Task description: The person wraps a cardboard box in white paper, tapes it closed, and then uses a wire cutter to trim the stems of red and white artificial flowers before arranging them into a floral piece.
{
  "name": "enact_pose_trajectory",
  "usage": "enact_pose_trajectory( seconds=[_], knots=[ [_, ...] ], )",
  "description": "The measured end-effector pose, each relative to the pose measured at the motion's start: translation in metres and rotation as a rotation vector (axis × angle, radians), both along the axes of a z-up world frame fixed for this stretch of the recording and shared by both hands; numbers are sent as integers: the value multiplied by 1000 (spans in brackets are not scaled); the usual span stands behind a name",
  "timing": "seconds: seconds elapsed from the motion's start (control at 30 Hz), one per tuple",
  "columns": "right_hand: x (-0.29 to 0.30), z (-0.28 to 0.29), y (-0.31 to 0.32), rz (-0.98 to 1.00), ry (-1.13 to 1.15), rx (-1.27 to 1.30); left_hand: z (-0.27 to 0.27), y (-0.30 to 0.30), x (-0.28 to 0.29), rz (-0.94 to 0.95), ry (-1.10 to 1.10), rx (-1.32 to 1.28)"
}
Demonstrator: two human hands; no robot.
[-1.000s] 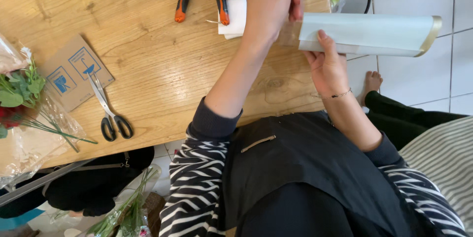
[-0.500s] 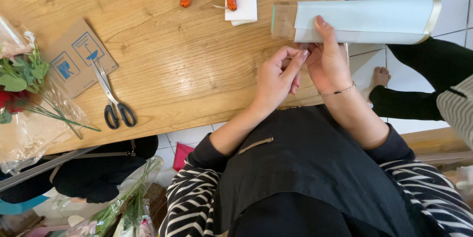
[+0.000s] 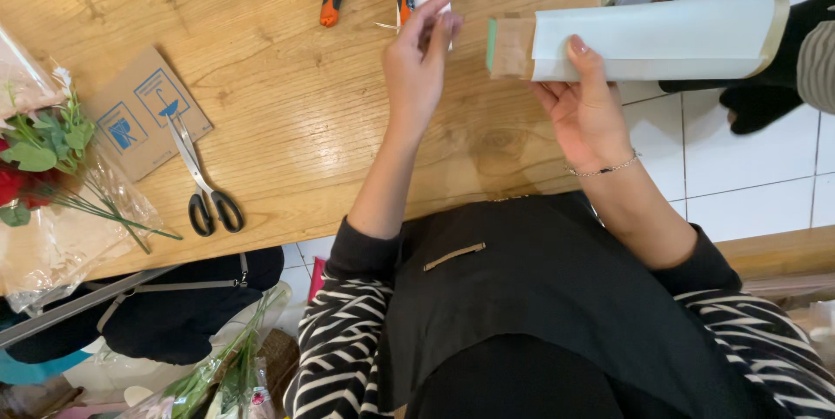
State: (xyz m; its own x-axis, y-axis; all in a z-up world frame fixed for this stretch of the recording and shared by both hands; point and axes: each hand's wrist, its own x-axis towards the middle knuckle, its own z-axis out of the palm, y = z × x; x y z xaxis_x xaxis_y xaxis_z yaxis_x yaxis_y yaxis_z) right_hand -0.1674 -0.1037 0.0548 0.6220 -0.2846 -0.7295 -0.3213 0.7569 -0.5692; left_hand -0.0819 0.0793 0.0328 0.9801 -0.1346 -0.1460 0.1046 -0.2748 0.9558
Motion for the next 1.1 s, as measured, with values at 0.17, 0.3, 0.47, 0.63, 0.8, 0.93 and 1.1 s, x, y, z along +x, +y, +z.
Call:
enact_pose_trajectory(
  seconds=[0.17,0.3,0.47,0.63,0.8,0.93,1.1],
  knots=[
    [1,13,9,26,-13,-29,-5,-57,61,-137,299,-299],
    [-15,11,7,-32,-71,-59,3,-78,64,-117,569,-598],
    [-106,-40,-3,179,-157,-113,29,-59,-9,-238,520,-581],
    [-228,-84,-44,353,167,-432,16,-50,-94,-228,605,-716],
    [-279,-77,-35,394,240,-414,11,-37,-134,-278,612,-658],
    [-287,-64,-10,319,236,-398,16,-16,-84,-417,533,-268],
    [-283,-75,5,330,172,-411,-33,-56,32,-246,297,-244]
  ],
)
